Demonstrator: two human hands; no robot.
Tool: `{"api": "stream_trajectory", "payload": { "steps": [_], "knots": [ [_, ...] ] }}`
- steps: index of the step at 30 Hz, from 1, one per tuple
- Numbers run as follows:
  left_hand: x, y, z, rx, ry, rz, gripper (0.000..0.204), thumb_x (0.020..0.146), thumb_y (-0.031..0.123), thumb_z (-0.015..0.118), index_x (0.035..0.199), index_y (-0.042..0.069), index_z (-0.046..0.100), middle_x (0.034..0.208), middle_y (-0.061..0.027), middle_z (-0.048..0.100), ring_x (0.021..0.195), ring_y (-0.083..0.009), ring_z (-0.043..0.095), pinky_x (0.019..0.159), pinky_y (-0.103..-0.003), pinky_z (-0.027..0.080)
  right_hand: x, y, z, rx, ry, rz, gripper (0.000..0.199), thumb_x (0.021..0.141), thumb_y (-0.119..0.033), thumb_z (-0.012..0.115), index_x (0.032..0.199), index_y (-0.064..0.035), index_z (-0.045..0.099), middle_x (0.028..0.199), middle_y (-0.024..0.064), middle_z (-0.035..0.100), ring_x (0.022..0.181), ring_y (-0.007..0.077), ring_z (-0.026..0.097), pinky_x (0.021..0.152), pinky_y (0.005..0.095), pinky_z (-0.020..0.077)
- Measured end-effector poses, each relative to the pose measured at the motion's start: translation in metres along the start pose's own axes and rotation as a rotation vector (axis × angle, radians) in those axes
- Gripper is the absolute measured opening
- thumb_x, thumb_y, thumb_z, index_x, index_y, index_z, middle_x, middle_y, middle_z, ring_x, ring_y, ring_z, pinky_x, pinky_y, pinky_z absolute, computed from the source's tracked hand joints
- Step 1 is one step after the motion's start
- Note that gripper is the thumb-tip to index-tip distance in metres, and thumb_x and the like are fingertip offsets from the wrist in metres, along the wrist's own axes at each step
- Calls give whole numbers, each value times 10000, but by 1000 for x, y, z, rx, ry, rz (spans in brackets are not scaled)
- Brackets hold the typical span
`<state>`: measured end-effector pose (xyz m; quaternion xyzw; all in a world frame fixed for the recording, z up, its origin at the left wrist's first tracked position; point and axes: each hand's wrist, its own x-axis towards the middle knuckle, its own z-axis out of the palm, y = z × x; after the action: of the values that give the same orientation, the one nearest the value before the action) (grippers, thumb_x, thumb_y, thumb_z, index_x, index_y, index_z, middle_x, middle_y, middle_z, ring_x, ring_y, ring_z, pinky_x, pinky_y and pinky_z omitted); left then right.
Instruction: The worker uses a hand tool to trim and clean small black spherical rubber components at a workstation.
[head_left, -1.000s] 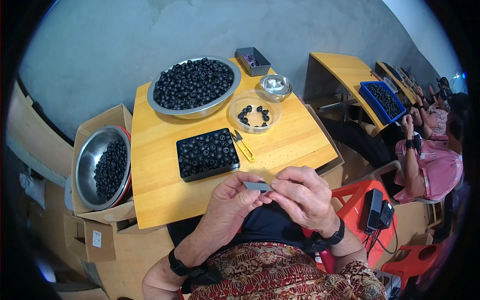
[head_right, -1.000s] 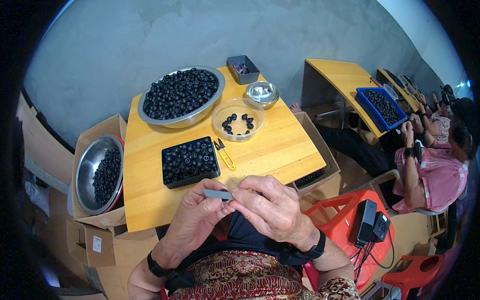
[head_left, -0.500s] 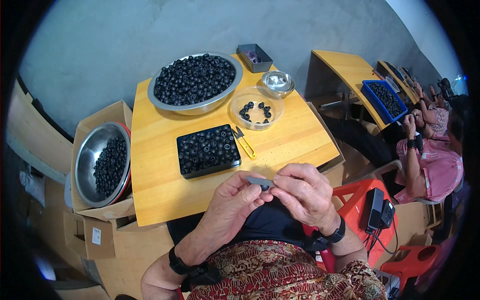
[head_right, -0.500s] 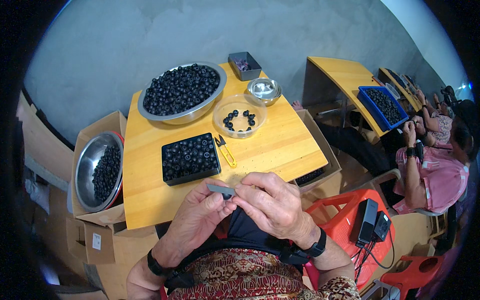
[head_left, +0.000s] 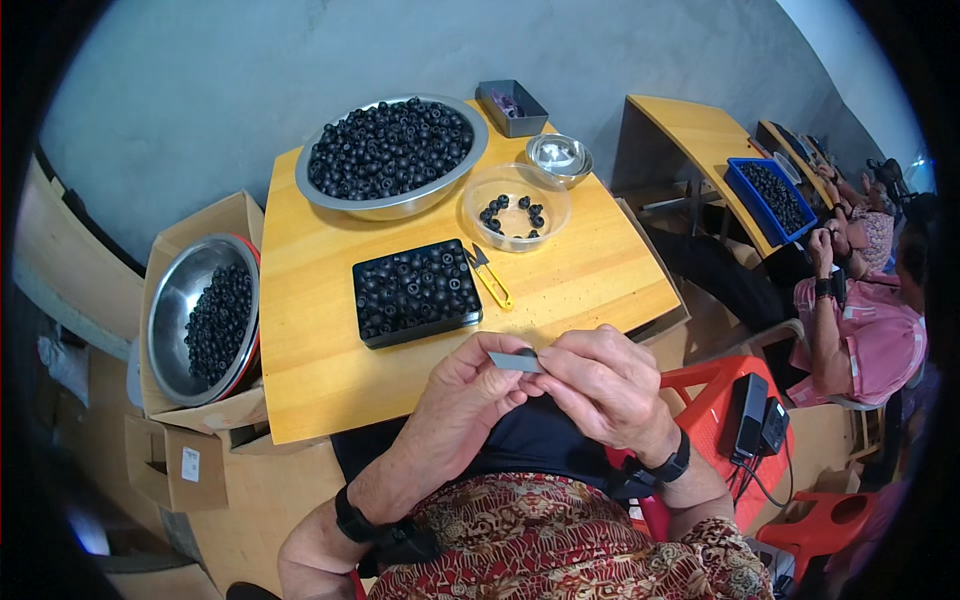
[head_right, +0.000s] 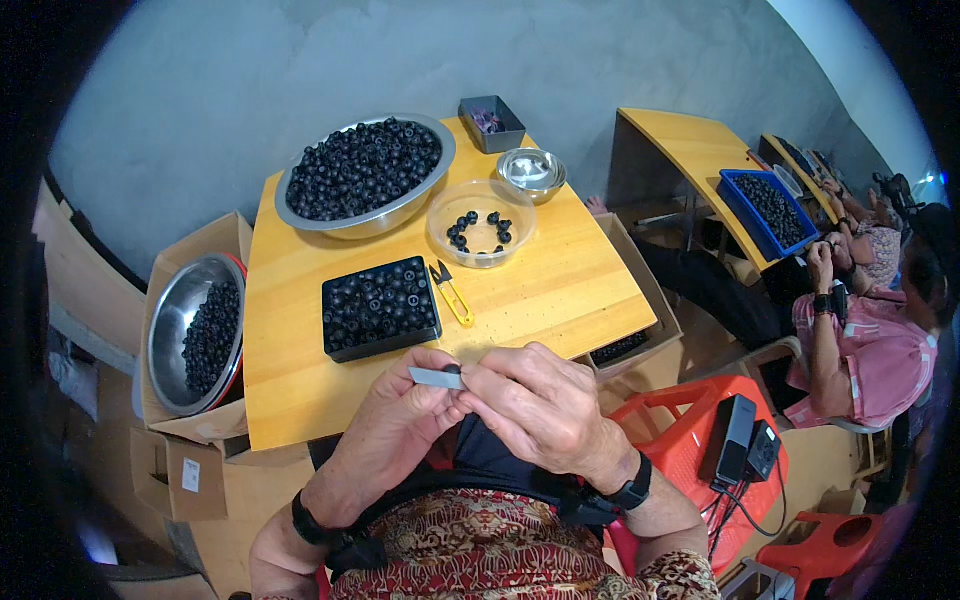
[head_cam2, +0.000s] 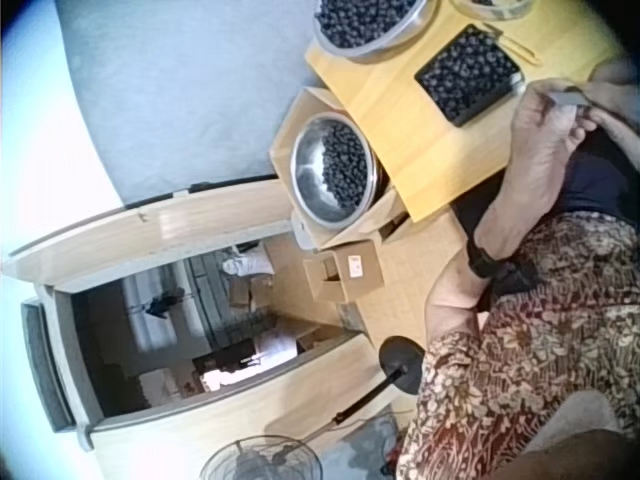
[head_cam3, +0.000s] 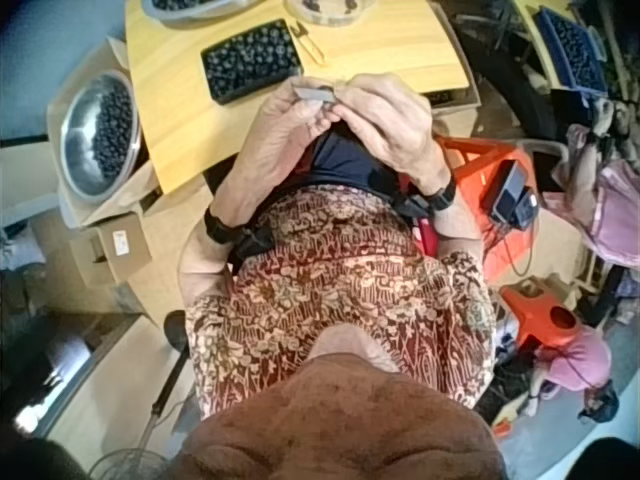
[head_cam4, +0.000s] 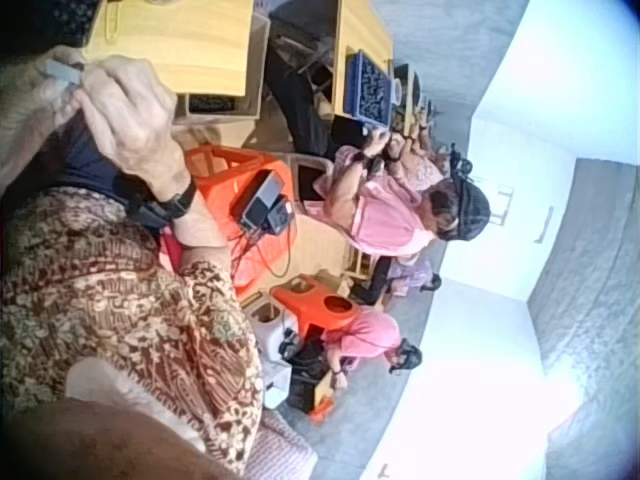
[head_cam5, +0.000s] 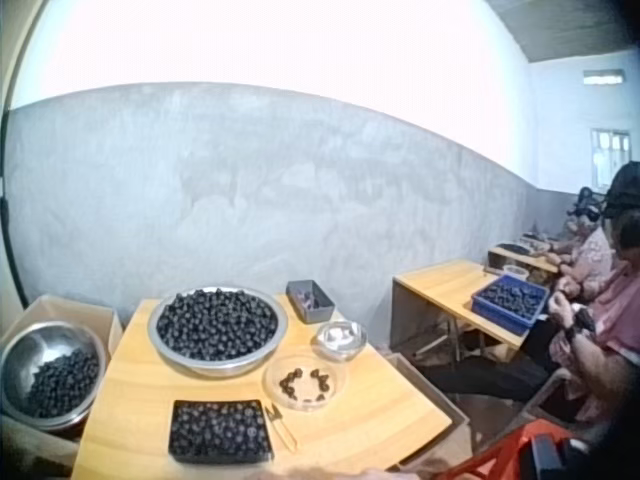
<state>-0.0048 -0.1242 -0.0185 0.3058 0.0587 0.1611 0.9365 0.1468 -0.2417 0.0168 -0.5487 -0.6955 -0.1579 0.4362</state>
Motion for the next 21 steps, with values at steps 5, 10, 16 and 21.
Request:
{"api": "stream_trajectory", "payload": {
  "steps": [5, 10, 16, 21],
  "knots": [
    [2, 0, -3, 29, 33, -21, 262, 931, 136, 652, 1166, 49, 578, 1078, -52, 645, 997, -150, 618, 930, -298, 497, -3, 5, 2, -27, -20, -19, 323, 682, -13, 776, 989, 7, 676, 901, 117, 653, 660, 215, 609, 538, 298, 492],
    [2, -2, -7, 8, 30, -30, 265, 929, 133, 655, 1166, 44, 578, 1069, -56, 650, 991, -154, 622, 921, -293, 500, -5, 5, 3, -128, -42, -72, 328, 688, -19, 736, 1008, 19, 675, 914, 118, 652, 638, 199, 593, 523, 289, 483],
    [1, 0, -7, 17, 20, -39, 255, 916, 123, 667, 1143, 36, 589, 1054, -66, 653, 968, -153, 625, 900, -281, 504, -8, 7, 6, -110, -22, -93, 346, 673, -21, 721, 1011, 32, 672, 914, 114, 643, 623, 191, 578, 510, 290, 472],
    [-2, 6, 0, 78, -22, -67, 209, 913, 128, 672, 1089, 30, 615, 1024, -63, 654, 942, -149, 628, 874, -272, 506, -9, 15, 1, -129, -56, -96, 352, 681, -17, 745, 1024, 21, 674, 894, 120, 650, 630, 214, 591, 526, 305, 482]
  ]
}}
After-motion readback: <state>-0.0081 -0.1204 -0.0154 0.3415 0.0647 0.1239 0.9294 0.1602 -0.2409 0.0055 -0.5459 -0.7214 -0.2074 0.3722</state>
